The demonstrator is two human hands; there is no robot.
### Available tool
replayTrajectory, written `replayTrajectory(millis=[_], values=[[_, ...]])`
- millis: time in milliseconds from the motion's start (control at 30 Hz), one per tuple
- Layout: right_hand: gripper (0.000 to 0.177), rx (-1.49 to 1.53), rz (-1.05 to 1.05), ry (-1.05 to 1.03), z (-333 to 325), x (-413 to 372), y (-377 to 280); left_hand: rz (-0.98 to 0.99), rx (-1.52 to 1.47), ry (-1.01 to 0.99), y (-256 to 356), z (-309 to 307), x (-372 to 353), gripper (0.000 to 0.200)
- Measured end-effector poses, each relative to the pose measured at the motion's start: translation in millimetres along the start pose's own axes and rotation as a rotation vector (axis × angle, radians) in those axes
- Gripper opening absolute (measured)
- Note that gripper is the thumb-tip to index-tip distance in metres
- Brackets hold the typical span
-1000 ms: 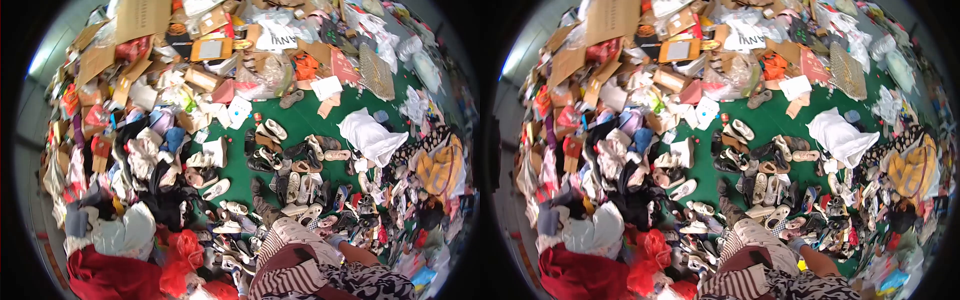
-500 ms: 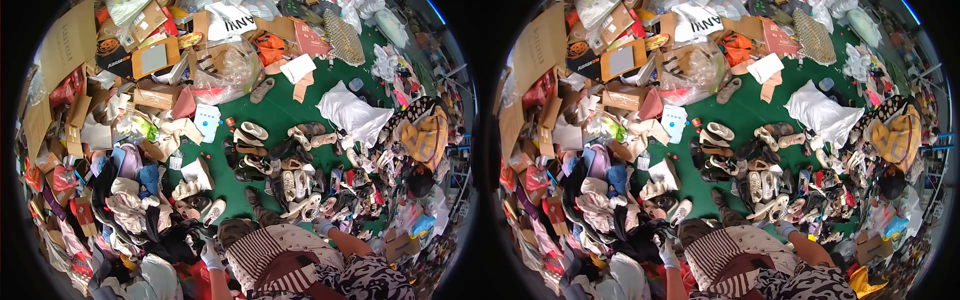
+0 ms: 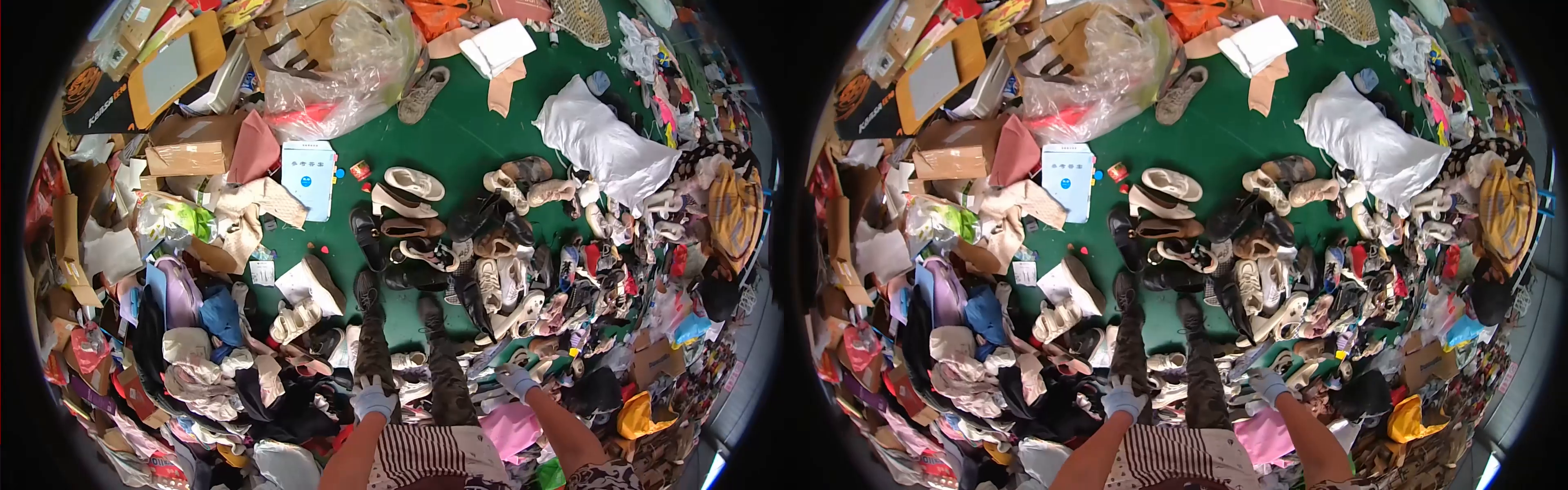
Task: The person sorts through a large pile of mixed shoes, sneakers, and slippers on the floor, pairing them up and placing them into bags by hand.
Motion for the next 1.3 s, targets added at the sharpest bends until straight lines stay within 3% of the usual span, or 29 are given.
replayTrajectory(millis=[100,267,333,400,433,467,500,667,1000,1033,1133,1200,1267,1300], values=[[0.029,-0.234,-0.193,0.006,22.3,69.4,-47.2,0.045,0.032,0.074,-6.0,-6.3,17.6,0.055],[0.040,-0.099,-0.033,0.003,67.4,147.5,-115.6,0.129,0.162,0.165,-5.8,-11.9,28.8,0.047],[0.046,0.094,0.099,-0.019,71.4,172.0,-138.2,0.128,0.214,0.149,-2.9,-11.9,31.6,0.045],[0.054,0.454,0.158,0.095,99.6,216.6,-147.0,0.167,0.218,0.149,6.8,-15.7,30.8,0.044],[0.057,0.641,0.272,0.105,91.7,220.5,-155.0,0.099,0.272,-0.042,43.0,-44.1,12.4,0.054],[0.056,0.674,0.318,0.067,70.6,219.9,-165.8,0.109,0.299,-0.036,52.6,-45.3,11.0,0.053],[0.059,0.792,0.421,0.021,79.9,237.5,-166.1,0.145,0.322,-0.027,60.1,-42.0,14.6,0.053],[0.066,1.047,0.536,0.103,88.7,271.4,-158.1,0.233,0.472,0.050,73.9,-40.3,16.9,0.052],[0.081,1.416,0.814,-0.006,104.6,291.1,-125.8,0.191,0.620,-0.043,110.6,-36.2,13.0,0.052],[0.082,1.450,0.820,-0.026,103.5,293.2,-127.4,0.345,0.529,-0.022,46.5,-22.0,51.7,0.052],[0.085,1.540,0.802,-0.032,94.6,300.3,-131.2,0.354,0.713,0.031,45.6,-14.9,46.0,0.051],[0.081,1.577,0.779,0.042,92.9,308.3,-130.8,0.374,0.701,0.078,40.8,-11.2,45.3,0.046],[0.070,1.495,0.665,0.079,103.2,322.2,-126.0,0.553,0.675,-0.012,3.4,-9.4,69.1,0.045],[0.058,1.447,0.727,0.143,106.2,324.2,-124.6,0.569,0.696,0.006,6.8,-8.9,66.5,0.044]])
Point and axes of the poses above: each hand's wrist, its own x-axis towards the middle knuckle, its own z-axis out of the palm, y = z × x, the point moved 2 cm from there along x, towards the middle knuckle, and after that the axes turned 13 degrees about -x, right-handed, at the moved point
